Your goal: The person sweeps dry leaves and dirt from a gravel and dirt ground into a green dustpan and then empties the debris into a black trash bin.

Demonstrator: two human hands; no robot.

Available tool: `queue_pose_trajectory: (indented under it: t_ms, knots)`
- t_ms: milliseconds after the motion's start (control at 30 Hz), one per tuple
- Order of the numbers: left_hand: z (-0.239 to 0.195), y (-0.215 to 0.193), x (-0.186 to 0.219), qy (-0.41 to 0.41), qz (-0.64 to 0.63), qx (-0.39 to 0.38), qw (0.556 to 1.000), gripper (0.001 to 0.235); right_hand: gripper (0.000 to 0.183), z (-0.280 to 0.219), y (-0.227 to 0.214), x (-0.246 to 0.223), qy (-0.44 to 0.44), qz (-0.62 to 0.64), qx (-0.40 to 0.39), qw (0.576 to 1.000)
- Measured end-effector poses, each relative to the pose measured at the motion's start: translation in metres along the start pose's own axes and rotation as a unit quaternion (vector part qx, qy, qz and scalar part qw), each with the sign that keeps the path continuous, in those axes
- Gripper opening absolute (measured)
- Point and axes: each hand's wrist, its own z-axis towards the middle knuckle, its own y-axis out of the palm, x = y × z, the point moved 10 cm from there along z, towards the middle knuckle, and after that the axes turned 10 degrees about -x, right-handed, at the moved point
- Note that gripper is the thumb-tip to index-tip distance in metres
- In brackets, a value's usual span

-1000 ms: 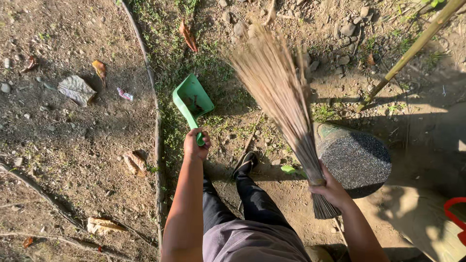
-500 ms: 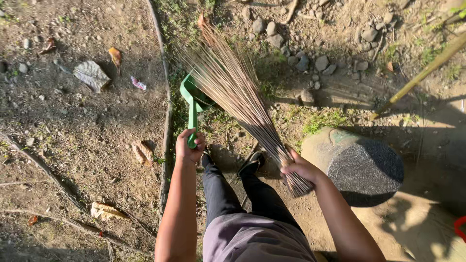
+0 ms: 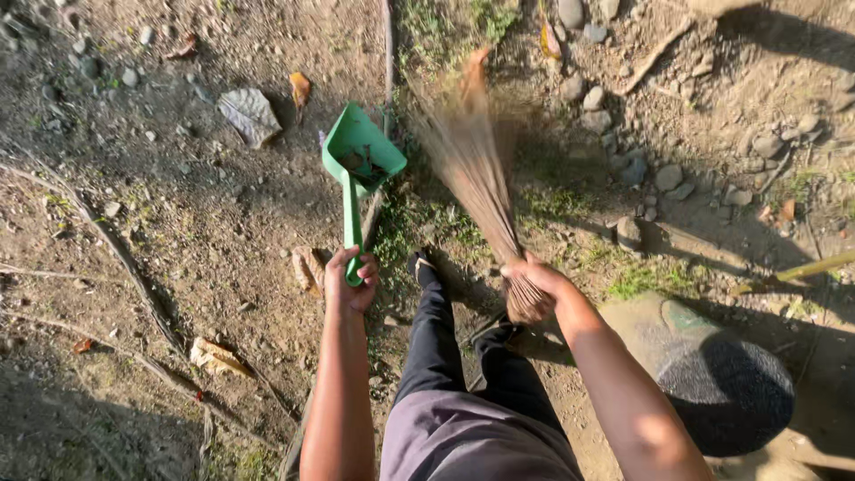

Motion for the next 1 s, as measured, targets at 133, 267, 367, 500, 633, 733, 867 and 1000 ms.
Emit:
queue_pose_trajectory:
  t_ms: [133, 267, 367, 500, 633, 733, 867, 1000]
  knots:
    - [0.031, -0.002, 0.033, -0.008, 0.003, 0.010, 1.000, 0.019, 0.122, -0.115, 0.033, -0.086, -0.127, 0.210, -0.238, 0.940]
    - [0.051, -0.003, 0.079, 0.014, -0.023, 0.009, 1.000, 0.019, 0.125, -0.122, -0.050, -0.126, -0.046, 0.081, 0.057, 0.994]
    - [0.063, 0.005, 0.105, 0.012, -0.043, 0.022, 0.999, 0.020, 0.123, -0.067, -0.097, -0.166, -0.025, 0.045, 0.144, 0.988]
    - [0.083, 0.024, 0.126, -0.003, -0.031, 0.008, 0.999, 0.019, 0.121, 0.023, -0.071, -0.214, 0.001, -0.009, 0.082, 0.997]
    - [0.096, 0.016, 0.144, -0.026, -0.039, 0.029, 0.998, 0.018, 0.118, -0.023, -0.014, -0.187, 0.022, -0.022, -0.080, 0.996]
    - [0.115, 0.021, 0.157, -0.050, -0.051, -0.024, 0.997, 0.017, 0.119, -0.110, -0.011, -0.169, 0.001, 0.071, -0.127, 0.989]
    - [0.118, -0.003, 0.168, -0.007, -0.036, 0.013, 0.999, 0.013, 0.116, -0.119, -0.019, -0.149, 0.032, 0.139, 0.026, 0.989]
    - [0.115, -0.010, 0.158, -0.032, -0.066, 0.002, 0.997, 0.015, 0.095, -0.009, -0.010, -0.219, -0.017, 0.093, 0.126, 0.987]
